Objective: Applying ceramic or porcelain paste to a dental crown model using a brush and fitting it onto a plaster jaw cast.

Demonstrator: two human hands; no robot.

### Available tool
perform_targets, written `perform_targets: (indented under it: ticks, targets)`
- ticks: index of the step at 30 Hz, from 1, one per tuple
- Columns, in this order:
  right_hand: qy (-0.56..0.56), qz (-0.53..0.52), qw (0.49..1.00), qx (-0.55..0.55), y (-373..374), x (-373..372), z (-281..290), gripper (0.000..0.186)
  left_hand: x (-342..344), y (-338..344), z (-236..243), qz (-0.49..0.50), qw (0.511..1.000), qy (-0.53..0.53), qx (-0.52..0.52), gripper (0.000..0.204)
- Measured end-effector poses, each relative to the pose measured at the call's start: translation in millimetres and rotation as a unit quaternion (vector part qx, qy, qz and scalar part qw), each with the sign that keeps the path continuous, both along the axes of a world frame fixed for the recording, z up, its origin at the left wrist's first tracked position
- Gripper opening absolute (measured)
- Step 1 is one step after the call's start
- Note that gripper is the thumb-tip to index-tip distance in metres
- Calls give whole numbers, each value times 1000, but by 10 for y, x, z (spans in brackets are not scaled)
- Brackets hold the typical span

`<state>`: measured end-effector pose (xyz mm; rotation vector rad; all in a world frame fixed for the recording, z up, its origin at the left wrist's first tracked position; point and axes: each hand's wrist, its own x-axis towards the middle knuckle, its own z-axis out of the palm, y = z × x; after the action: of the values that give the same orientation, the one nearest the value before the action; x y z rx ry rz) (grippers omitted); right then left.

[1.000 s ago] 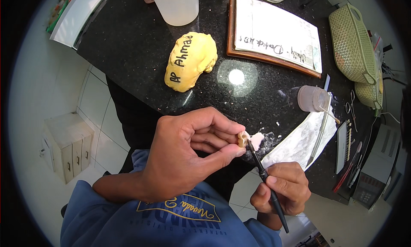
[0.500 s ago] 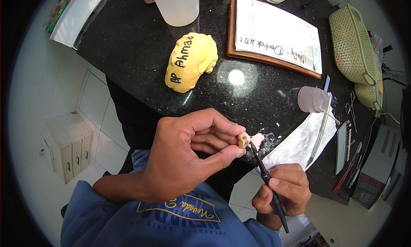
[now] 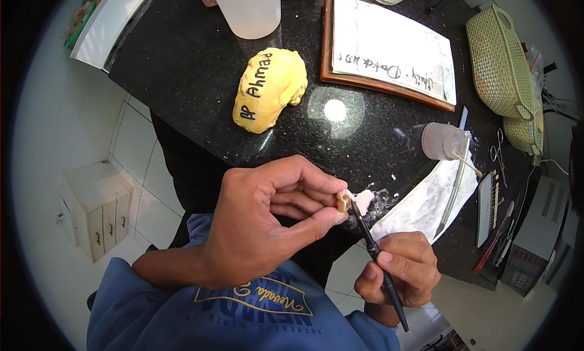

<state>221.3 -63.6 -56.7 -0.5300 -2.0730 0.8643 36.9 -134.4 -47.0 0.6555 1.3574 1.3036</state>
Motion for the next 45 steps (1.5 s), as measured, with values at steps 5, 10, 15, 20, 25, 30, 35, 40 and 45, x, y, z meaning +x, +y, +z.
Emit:
perform_targets:
  ticks: [5,10,15,20,25,30,35,40,45]
  targets:
    - [-6,-1,1000,3,-2,-4,-2,23,0,-2,-3,0,1000,3,0,22]
    - [-9,1,1000,-8,-3,2,0,24,3,-5,-7,4,1000,-3,-4,21]
    - [98,-62,993,24,-54,86,-55,20,9,2,0,4,1000,4,0,21]
    - [-29,-71,996,-35,8,252,130,22,3,15,12,1,1000,-5,-9,20]
    - [-35,-121,984,-126,-58,214,14,19,4,4,45,6,1000,20,-5,22]
    - [-54,-104,985,-129,-13,223,-13,17,2,11,51,-3,998,66,4,24]
    - [-61,-81,988,-114,21,199,-2,17,5,8,39,-5,996,86,15,24]
    - [-64,-77,989,-106,27,216,-12,19,23,4,16,7,995,95,28,23]
    - [4,-72,993,-98,-22,228,23,23,51,3,-8,15,989,140,54,22]
